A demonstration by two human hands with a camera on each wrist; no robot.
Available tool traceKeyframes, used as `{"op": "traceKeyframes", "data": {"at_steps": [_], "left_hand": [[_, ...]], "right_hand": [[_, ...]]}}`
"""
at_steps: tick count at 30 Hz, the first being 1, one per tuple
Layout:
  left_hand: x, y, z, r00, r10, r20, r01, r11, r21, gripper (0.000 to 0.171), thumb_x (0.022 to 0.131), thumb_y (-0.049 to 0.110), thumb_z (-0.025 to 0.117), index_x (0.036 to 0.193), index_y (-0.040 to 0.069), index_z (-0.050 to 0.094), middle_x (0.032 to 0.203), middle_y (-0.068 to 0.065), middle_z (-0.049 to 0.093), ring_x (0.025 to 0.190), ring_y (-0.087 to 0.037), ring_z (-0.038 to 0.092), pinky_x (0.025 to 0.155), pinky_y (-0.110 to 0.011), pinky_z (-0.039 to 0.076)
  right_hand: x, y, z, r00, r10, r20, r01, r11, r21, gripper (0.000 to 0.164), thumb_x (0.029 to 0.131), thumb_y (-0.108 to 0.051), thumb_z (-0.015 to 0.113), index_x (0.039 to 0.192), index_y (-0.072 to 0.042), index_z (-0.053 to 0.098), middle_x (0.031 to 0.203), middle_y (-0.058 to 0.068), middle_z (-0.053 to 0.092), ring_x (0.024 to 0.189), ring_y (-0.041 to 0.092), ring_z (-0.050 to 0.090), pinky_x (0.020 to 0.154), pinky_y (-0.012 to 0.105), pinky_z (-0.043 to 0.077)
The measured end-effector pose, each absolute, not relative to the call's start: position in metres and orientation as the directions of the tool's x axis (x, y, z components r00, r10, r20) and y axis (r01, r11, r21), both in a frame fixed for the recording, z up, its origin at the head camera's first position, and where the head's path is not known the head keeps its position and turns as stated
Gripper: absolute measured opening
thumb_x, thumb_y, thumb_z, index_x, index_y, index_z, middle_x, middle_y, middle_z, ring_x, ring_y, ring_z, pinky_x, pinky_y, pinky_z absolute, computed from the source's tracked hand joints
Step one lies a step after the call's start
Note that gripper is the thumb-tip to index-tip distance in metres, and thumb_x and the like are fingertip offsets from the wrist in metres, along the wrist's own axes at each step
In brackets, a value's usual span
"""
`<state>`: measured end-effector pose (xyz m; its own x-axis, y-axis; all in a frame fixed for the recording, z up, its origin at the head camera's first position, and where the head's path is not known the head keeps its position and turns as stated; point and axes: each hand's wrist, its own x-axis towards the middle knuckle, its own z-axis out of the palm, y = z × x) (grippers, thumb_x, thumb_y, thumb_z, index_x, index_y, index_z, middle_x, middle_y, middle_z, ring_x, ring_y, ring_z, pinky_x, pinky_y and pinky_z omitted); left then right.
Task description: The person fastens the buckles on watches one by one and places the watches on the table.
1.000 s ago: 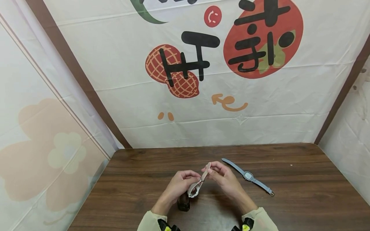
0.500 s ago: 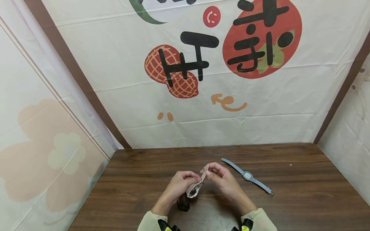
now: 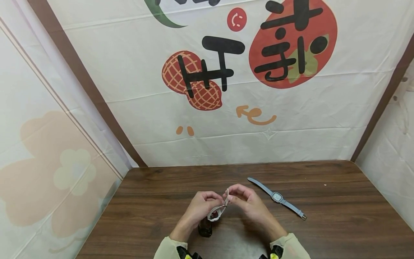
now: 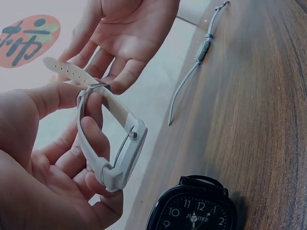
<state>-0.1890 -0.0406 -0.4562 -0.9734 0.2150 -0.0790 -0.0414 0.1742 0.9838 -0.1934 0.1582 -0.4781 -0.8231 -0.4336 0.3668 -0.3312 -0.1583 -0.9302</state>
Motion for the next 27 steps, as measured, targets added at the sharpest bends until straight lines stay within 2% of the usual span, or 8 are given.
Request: {"op": "traceKeyframes", "data": {"at_steps": [6,13,16,20,24,27], "left_hand": [[-0.1881,-0.0407,-0.4553,-0.974,0.209,-0.090,-0.055,0.165,0.985,0.014,0.081,0.007,0.073,0.089,-0.004,0.071,0.082,-0.012,0.075,0.068,-0.010,0.061,0.059,-0.023,0.048],[-0.1859,-0.0396,-0.4541,-0.974,0.220,-0.056,-0.010,0.202,0.979,0.011,0.079,0.005,0.076,0.085,-0.002,0.070,0.074,-0.010,0.073,0.060,-0.008,0.057,0.051,-0.021,0.042],[-0.1848,-0.0397,-0.4532,-0.973,0.230,-0.025,0.029,0.230,0.973,0.011,0.078,0.004,0.077,0.083,-0.002,0.069,0.072,-0.011,0.072,0.058,-0.008,0.057,0.050,-0.020,0.042],[-0.1847,-0.0408,-0.4523,-0.970,0.244,-0.011,0.050,0.242,0.969,0.011,0.079,0.005,0.078,0.083,-0.001,0.070,0.072,-0.009,0.072,0.059,-0.008,0.057,0.051,-0.020,0.042],[-0.1848,-0.0417,-0.4526,-0.966,0.257,-0.018,0.044,0.232,0.972,0.013,0.081,0.008,0.079,0.087,0.000,0.072,0.073,-0.009,0.072,0.060,-0.009,0.056,0.052,-0.021,0.041],[-0.1852,-0.0425,-0.4541,-0.959,0.282,-0.020,0.041,0.207,0.977,0.015,0.081,0.008,0.080,0.092,0.000,0.073,0.078,-0.011,0.074,0.064,-0.009,0.061,0.056,-0.023,0.046]], "right_hand": [[-0.1919,0.1569,-0.4757,-0.843,-0.430,0.322,-0.327,-0.065,-0.943,0.015,0.098,-0.007,0.059,0.110,0.002,0.061,0.108,0.022,0.067,0.099,0.015,0.067,0.086,0.029,0.054],[-0.1900,0.1555,-0.4739,-0.857,-0.426,0.290,-0.322,0.004,-0.947,0.018,0.097,-0.009,0.061,0.110,0.005,0.062,0.103,0.019,0.067,0.093,0.010,0.066,0.081,0.026,0.054],[-0.1899,0.1549,-0.4742,-0.866,-0.417,0.276,-0.319,0.036,-0.947,0.018,0.097,-0.010,0.062,0.109,0.004,0.063,0.102,0.023,0.066,0.091,0.009,0.065,0.079,0.024,0.053],[-0.1907,0.1549,-0.4744,-0.879,-0.401,0.259,-0.312,0.073,-0.947,0.019,0.097,-0.011,0.063,0.108,0.005,0.064,0.101,0.023,0.067,0.089,0.009,0.064,0.078,0.024,0.052],[-0.1920,0.1555,-0.4735,-0.882,-0.398,0.253,-0.312,0.089,-0.946,0.023,0.096,-0.012,0.065,0.108,0.008,0.064,0.099,0.018,0.069,0.087,0.009,0.065,0.077,0.025,0.053],[-0.1932,0.1559,-0.4723,-0.880,-0.399,0.256,-0.324,0.111,-0.940,0.020,0.096,-0.013,0.065,0.107,0.003,0.066,0.098,0.016,0.070,0.086,0.009,0.065,0.076,0.027,0.054]]}}
